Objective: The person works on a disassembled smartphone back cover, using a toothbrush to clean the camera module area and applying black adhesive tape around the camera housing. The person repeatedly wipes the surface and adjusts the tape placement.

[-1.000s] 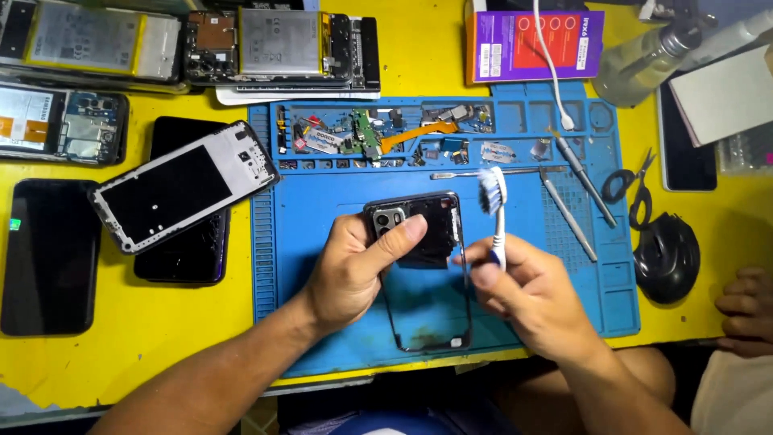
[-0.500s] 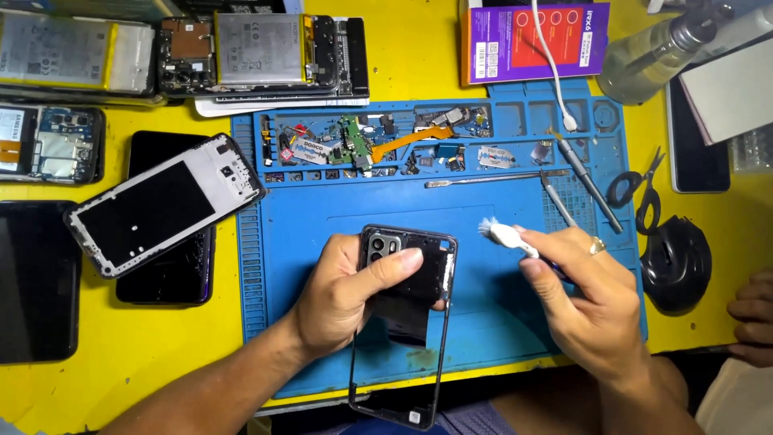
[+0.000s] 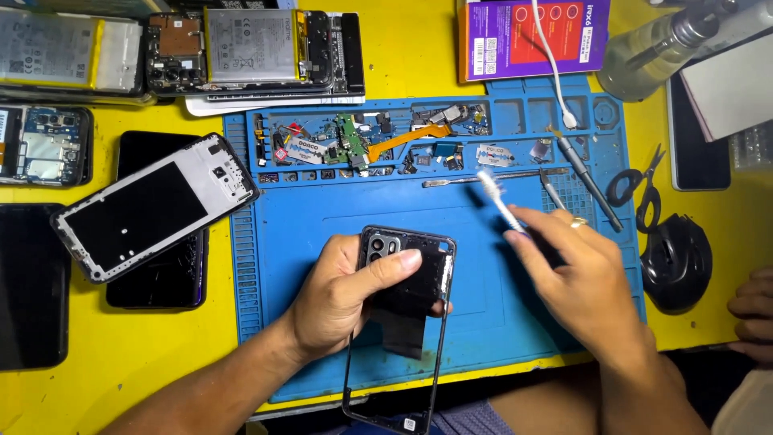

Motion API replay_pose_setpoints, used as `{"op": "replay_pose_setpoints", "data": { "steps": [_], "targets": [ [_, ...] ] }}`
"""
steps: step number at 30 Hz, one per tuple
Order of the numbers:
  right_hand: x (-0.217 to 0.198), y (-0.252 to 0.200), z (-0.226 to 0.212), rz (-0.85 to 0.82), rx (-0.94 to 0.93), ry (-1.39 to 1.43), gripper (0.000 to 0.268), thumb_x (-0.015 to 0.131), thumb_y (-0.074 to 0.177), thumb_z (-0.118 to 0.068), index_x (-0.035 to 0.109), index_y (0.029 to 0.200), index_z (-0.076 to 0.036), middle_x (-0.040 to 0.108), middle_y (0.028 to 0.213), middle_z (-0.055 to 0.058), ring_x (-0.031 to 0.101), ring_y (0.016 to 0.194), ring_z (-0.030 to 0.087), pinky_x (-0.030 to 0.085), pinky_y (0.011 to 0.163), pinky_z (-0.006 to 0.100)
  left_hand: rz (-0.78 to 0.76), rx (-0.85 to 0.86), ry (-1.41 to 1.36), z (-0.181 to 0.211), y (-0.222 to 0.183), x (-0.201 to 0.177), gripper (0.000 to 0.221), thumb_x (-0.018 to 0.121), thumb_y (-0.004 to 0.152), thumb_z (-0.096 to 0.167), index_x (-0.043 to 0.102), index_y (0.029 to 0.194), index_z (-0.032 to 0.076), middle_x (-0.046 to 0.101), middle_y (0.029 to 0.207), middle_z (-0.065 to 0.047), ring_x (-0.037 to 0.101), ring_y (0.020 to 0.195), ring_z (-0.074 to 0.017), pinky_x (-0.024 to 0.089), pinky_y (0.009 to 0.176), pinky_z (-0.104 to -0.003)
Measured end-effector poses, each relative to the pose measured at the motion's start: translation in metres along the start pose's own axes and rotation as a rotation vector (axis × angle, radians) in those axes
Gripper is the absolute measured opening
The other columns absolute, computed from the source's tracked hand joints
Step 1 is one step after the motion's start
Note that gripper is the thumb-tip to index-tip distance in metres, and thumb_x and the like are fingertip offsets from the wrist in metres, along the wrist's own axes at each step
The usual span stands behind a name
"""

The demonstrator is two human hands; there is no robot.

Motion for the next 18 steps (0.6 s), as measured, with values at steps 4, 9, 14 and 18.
{"op": "replay_pose_setpoints", "data": {
  "steps": [4,9,14,18],
  "targets": [
    [0.013,0.001,0.005,-0.062,-0.073,-0.089,0.026,0.073,0.096,-0.012,0.071,0.121,-0.005,0.063,0.084,0.005,0.060,0.073,0.021,0.048,0.072,0.035,-0.041,0.147,0.011,-0.003,0.003,-0.003,0.025,0.067,0.093,0.010,0.073,0.101,-0.013,0.076,0.090,-0.023,0.077,0.075,-0.0335,0.068,0.070,-0.042],
    [-0.011,0.010,0.009,0.023,-0.028,-0.045,0.017,0.072,0.100,-0.009,0.075,0.113,0.001,0.071,0.095,0.012,0.065,0.081,0.023,0.050,0.081,0.035,0.056,0.159,0.039,-0.006,0.006,-0.008,0.028,0.065,0.094,0.012,0.073,0.104,-0.013,0.077,0.087,-0.024,0.076,0.071,-0.0305,0.066,0.064,-0.039],
    [-0.050,0.011,0.052,0.233,0.175,-0.125,0.013,0.069,0.107,-0.002,0.077,0.116,0.003,0.073,0.104,0.016,0.066,0.092,0.027,0.048,0.087,0.039,0.121,0.281,0.038,-0.004,0.008,-0.012,0.031,0.064,0.093,0.006,0.069,0.117,-0.013,0.076,0.104,-0.025,0.076,0.086,-0.0325,0.068,0.078,-0.043],
    [-0.052,0.012,0.058,0.186,0.291,-0.012,0.012,0.071,0.103,-0.002,0.075,0.114,0.001,0.067,0.097,0.011,0.058,0.083,0.018,0.048,0.073,0.029,0.186,0.418,0.133,-0.004,0.008,-0.017,0.024,0.069,0.090,0.001,0.070,0.112,-0.007,0.075,0.104,-0.017,0.072,0.092,-0.0271,0.062,0.088,-0.037]
  ]
}}
Point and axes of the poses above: each hand's wrist, its own y-axis towards the middle knuckle, its own x-axis out of the palm, z = x × y, the point moved 1 cm from there along y, towards the middle knuckle
